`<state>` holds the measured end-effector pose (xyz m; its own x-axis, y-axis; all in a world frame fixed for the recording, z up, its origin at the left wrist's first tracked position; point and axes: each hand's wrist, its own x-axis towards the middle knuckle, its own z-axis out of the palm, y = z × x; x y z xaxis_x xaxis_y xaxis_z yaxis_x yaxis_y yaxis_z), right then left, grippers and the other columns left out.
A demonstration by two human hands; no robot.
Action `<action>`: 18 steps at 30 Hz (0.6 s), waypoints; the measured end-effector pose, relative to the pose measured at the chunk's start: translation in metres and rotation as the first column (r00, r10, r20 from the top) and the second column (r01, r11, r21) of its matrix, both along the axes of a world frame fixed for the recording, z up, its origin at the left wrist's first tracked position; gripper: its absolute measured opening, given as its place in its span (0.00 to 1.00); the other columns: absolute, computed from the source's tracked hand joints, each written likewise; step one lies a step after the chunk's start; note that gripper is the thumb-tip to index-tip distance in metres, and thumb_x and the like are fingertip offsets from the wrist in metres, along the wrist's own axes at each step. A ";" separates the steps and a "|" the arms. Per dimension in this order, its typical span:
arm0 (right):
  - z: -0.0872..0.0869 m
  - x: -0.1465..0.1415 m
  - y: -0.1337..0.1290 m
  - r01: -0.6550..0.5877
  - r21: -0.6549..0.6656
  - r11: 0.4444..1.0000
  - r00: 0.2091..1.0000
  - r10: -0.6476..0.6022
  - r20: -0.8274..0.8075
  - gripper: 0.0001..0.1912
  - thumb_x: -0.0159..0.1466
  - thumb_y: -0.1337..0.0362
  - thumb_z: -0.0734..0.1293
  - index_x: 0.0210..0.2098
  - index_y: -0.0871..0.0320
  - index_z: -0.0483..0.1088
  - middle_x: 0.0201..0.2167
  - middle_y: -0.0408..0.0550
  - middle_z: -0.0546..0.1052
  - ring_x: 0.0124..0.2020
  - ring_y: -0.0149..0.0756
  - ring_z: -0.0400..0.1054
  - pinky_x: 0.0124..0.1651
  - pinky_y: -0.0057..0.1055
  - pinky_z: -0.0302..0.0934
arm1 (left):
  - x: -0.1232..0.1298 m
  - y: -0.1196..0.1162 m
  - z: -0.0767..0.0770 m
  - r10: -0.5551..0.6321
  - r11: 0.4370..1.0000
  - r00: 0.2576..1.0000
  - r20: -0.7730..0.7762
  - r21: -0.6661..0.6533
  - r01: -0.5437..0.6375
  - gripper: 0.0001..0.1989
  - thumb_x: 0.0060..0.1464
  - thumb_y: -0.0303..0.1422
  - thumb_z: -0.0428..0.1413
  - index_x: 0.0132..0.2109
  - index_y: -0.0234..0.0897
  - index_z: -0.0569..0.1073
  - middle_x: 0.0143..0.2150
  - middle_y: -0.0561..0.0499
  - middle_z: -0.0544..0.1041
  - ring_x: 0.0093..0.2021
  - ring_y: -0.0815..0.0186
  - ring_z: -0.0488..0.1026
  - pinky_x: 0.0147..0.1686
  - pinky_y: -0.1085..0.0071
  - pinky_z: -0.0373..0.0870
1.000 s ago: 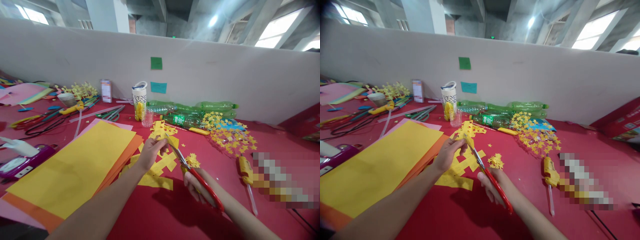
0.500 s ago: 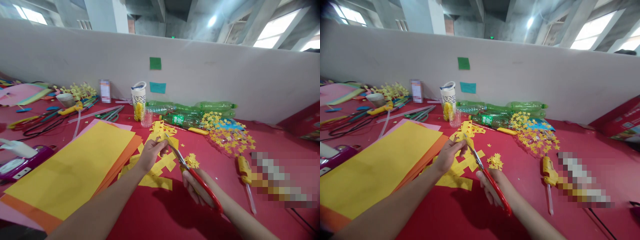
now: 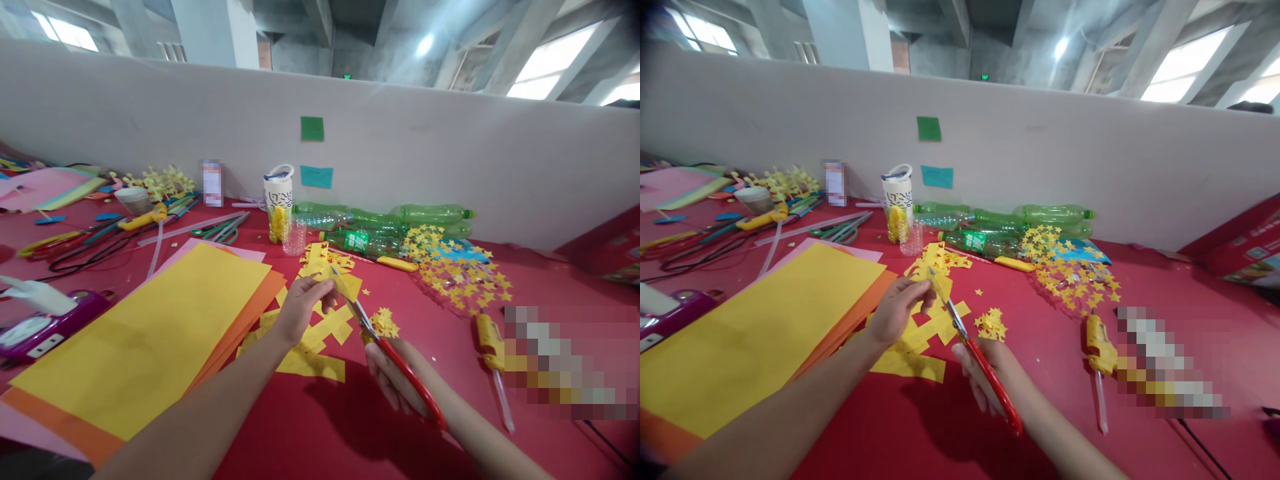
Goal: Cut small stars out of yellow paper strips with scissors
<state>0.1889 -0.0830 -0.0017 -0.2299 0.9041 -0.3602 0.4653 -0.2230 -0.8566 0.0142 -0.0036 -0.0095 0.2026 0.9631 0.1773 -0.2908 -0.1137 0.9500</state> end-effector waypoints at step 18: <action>-0.004 0.010 0.001 -0.071 0.054 0.996 0.997 0.070 0.017 0.21 0.59 0.46 0.58 0.24 0.58 0.60 0.08 0.35 0.61 0.09 0.23 0.53 0.13 0.18 0.48 | -0.007 0.003 0.016 0.177 0.984 0.983 -0.046 0.021 -0.176 0.10 0.48 0.36 0.53 0.25 0.35 0.66 0.21 0.56 0.64 0.21 0.73 0.60 0.21 0.75 0.53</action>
